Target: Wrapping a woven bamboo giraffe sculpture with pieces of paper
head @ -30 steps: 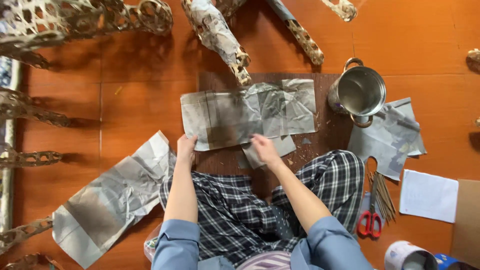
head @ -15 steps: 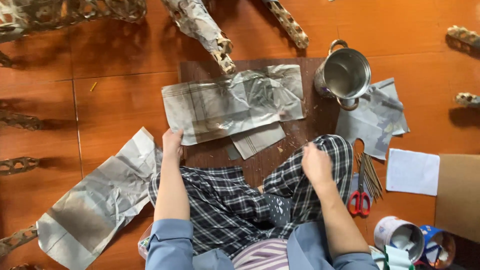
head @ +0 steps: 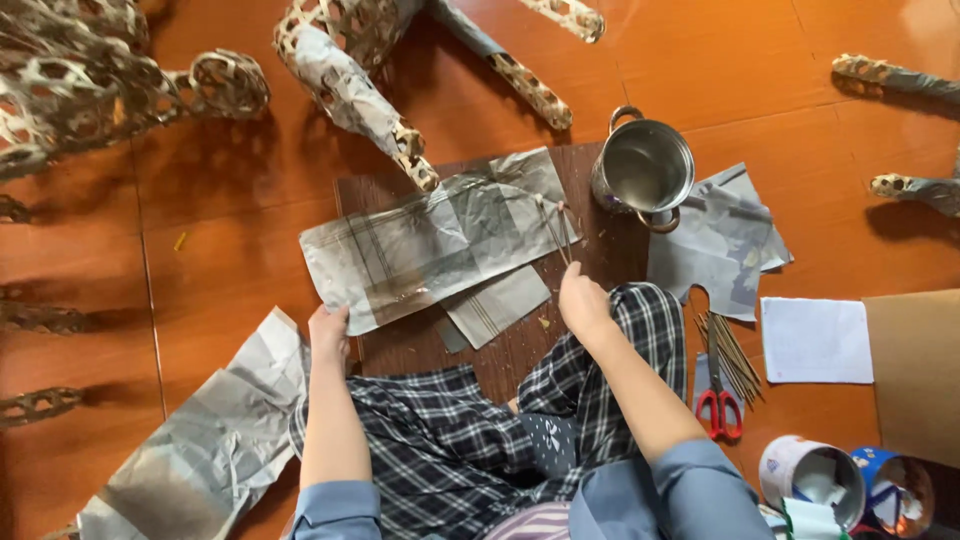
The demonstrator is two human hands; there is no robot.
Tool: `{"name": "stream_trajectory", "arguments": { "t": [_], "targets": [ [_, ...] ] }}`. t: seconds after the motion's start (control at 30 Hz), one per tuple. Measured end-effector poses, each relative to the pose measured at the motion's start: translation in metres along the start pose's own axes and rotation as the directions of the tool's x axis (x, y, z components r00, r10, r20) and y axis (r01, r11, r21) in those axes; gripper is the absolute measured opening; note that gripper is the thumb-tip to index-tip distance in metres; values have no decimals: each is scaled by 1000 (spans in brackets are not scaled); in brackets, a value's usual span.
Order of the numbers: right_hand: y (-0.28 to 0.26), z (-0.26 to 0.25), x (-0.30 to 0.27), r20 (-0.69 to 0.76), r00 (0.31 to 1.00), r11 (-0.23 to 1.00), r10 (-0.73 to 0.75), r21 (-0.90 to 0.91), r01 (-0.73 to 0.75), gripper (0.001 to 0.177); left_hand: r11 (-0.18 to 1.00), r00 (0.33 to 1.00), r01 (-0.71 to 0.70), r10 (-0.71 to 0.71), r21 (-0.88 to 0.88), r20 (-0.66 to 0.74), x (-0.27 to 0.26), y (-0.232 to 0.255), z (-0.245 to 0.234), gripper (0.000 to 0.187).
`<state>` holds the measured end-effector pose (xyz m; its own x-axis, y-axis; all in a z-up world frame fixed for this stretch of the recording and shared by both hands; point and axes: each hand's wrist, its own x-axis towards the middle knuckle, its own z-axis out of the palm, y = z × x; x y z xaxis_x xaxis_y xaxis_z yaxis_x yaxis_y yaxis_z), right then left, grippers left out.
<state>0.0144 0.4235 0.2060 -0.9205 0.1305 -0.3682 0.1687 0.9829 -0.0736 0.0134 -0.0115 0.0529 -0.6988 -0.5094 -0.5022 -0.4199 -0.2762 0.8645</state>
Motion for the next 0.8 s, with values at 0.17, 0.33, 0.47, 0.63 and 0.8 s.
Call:
{"name": "stream_trajectory", "arguments": {
  "t": [0.17,0.33,0.47,0.63,0.8],
  "targets": [
    [-25,-23,28,-97,993,967,63,252,-37,42,1000,1000,5,-5,-3,29,22,-24,-9,38],
    [-29,-42,-3,-150,988,954,-19,294,63,33,995,985,-18,0,102,174,15,-15,-10,33],
    [-49,-76,-50,15,963,909,-270,335,249,56,965,979,-27,-27,262,201,11,-8,-22,30],
    [-55,-75,-39,-54,998,833,15,553,18,43,930,990,-69,19,361,139,18,-6,-24,26],
    [-25,4,-5,28,997,848,72,524,-76,40,946,991,-106,75,306,111,15,-2,-19,27]
  ]
}}
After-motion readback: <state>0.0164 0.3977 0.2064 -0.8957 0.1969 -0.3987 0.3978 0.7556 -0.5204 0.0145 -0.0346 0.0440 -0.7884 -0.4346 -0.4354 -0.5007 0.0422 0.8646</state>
